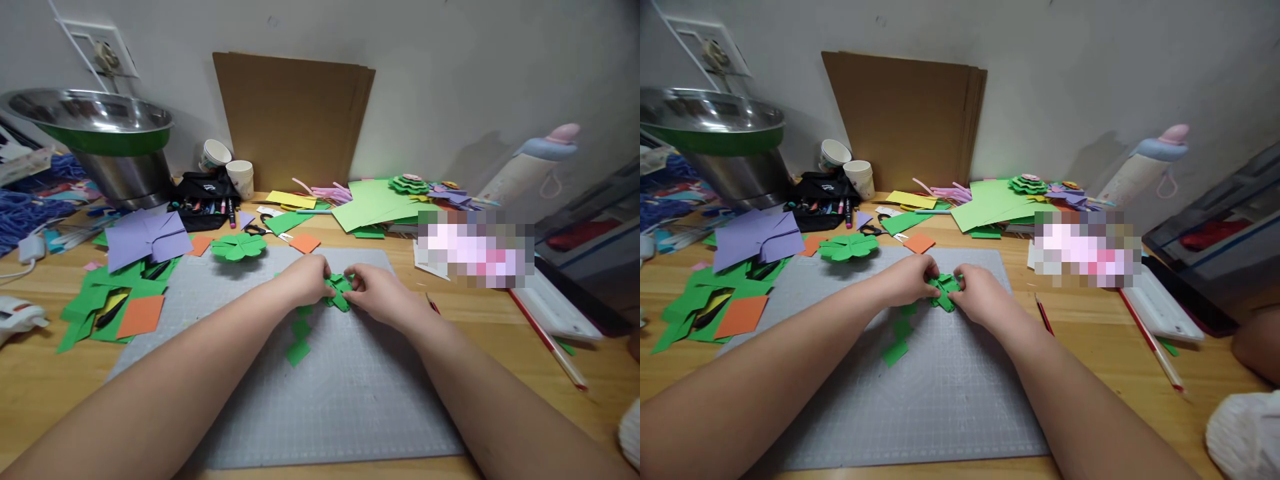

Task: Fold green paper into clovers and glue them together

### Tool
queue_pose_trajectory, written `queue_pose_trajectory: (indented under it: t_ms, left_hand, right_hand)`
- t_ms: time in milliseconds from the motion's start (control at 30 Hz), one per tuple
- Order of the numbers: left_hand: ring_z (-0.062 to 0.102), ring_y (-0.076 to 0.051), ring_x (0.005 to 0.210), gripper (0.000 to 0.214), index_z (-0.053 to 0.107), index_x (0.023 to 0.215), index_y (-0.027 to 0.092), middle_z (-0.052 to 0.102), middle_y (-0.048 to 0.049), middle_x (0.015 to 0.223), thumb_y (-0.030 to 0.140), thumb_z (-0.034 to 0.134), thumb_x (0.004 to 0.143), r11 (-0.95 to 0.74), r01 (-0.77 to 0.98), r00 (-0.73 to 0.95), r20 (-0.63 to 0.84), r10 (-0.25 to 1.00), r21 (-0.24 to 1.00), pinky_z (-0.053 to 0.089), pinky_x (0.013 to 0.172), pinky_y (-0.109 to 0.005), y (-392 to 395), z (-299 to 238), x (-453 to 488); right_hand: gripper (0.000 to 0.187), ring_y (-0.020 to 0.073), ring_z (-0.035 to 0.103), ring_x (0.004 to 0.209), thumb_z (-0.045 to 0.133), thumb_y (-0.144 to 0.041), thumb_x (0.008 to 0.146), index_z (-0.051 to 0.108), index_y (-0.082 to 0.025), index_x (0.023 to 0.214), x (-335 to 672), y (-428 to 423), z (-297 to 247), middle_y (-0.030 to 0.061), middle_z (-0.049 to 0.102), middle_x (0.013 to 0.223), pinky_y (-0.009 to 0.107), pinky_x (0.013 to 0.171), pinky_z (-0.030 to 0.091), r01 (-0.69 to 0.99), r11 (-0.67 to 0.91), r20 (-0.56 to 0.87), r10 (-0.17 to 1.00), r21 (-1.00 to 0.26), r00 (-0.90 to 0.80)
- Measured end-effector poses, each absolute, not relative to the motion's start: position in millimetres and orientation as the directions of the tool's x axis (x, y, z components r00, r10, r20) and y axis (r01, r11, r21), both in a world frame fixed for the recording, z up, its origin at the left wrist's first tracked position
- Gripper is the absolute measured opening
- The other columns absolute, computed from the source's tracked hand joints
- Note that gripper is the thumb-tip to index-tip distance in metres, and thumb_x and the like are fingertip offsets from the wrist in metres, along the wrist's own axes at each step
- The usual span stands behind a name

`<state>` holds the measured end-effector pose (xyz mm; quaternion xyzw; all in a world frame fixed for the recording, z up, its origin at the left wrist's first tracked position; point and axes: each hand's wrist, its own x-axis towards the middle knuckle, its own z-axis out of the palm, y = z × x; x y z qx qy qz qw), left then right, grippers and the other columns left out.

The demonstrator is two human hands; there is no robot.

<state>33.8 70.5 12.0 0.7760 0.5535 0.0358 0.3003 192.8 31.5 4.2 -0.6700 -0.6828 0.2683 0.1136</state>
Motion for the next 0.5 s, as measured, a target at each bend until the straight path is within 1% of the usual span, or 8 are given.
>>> queue_pose_trajectory:
  t_ms: [133,167,200,267,300,333,400,500]
  left_hand:
    - [0.065,-0.022,0.086,0.045,0.058,0.114,0.018,0.069,-0.0083,0.103,0.039,0.066,0.075,-0.207,0.827,0.407,-0.304,0.861,0.522,0.046,0.063,-0.026,70,18,31]
    - [0.065,-0.022,0.087,0.047,0.058,0.114,0.017,0.069,-0.0087,0.103,0.042,0.066,0.075,-0.212,0.824,0.418,-0.313,0.853,0.525,0.046,0.064,-0.027,69,19,31]
    - [0.064,-0.024,0.088,0.051,0.059,0.113,0.017,0.068,-0.0096,0.105,0.046,0.067,0.072,-0.223,0.823,0.431,-0.317,0.845,0.523,0.047,0.067,-0.028,67,18,32]
    - [0.061,-0.028,0.097,0.060,0.061,0.109,0.016,0.063,-0.0125,0.111,0.052,0.074,0.063,-0.271,0.824,0.449,-0.284,0.847,0.497,0.048,0.074,-0.031,62,15,35]
    - [0.059,-0.031,0.102,0.063,0.061,0.108,0.015,0.060,-0.0140,0.114,0.053,0.076,0.059,-0.302,0.827,0.453,-0.245,0.857,0.475,0.048,0.078,-0.033,59,13,37]
    - [0.056,-0.032,0.107,0.063,0.061,0.107,0.015,0.058,-0.0148,0.115,0.052,0.077,0.058,-0.329,0.829,0.452,-0.197,0.870,0.452,0.047,0.083,-0.035,56,10,39]
    - [0.051,-0.034,0.112,0.059,0.061,0.108,0.014,0.055,-0.0152,0.114,0.047,0.076,0.061,-0.358,0.832,0.443,-0.121,0.888,0.423,0.045,0.089,-0.039,52,4,43]
    - [0.050,-0.034,0.113,0.056,0.060,0.110,0.015,0.055,-0.0141,0.111,0.044,0.075,0.064,-0.352,0.831,0.432,-0.101,0.896,0.431,0.044,0.090,-0.040,49,-1,45]
  right_hand:
    - [0.026,0.0172,0.059,0.071,0.065,-0.018,0.075,0.065,-0.015,0.101,191,31,5,0.0062,0.067,0.083,0.026,0.059,0.038,0.856,-0.039,-0.180,0.982,-0.516,-0.064]
    - [0.025,0.0174,0.059,0.071,0.065,-0.017,0.074,0.065,-0.015,0.100,190,31,5,0.0064,0.067,0.083,0.026,0.059,0.038,0.855,-0.043,-0.174,0.983,-0.516,-0.056]
    - [0.025,0.0178,0.059,0.071,0.065,-0.017,0.074,0.066,-0.015,0.099,189,31,5,0.0068,0.067,0.082,0.026,0.059,0.038,0.854,-0.048,-0.168,0.985,-0.517,-0.047]
    - [0.025,0.0190,0.059,0.072,0.065,-0.016,0.074,0.066,-0.014,0.099,188,31,6,0.0079,0.067,0.082,0.027,0.060,0.038,0.849,-0.056,-0.158,0.987,-0.526,-0.032]
    - [0.025,0.0193,0.059,0.073,0.065,-0.016,0.074,0.066,-0.014,0.099,189,31,6,0.0083,0.067,0.082,0.027,0.060,0.038,0.843,-0.059,-0.157,0.987,-0.535,-0.032]
    - [0.025,0.0194,0.060,0.072,0.065,-0.016,0.075,0.066,-0.014,0.100,189,31,6,0.0082,0.067,0.081,0.028,0.060,0.039,0.833,-0.059,-0.162,0.986,-0.550,-0.037]
    - [0.024,0.0180,0.061,0.067,0.062,-0.018,0.078,0.066,-0.015,0.101,192,32,4,0.0067,0.068,0.076,0.027,0.057,0.040,0.802,-0.061,-0.190,0.980,-0.594,-0.066]
    - [0.025,0.0141,0.061,0.055,0.055,-0.018,0.084,0.064,-0.016,0.107,198,34,-1,0.0030,0.067,0.068,0.025,0.051,0.042,0.743,-0.084,-0.245,0.963,-0.664,-0.111]
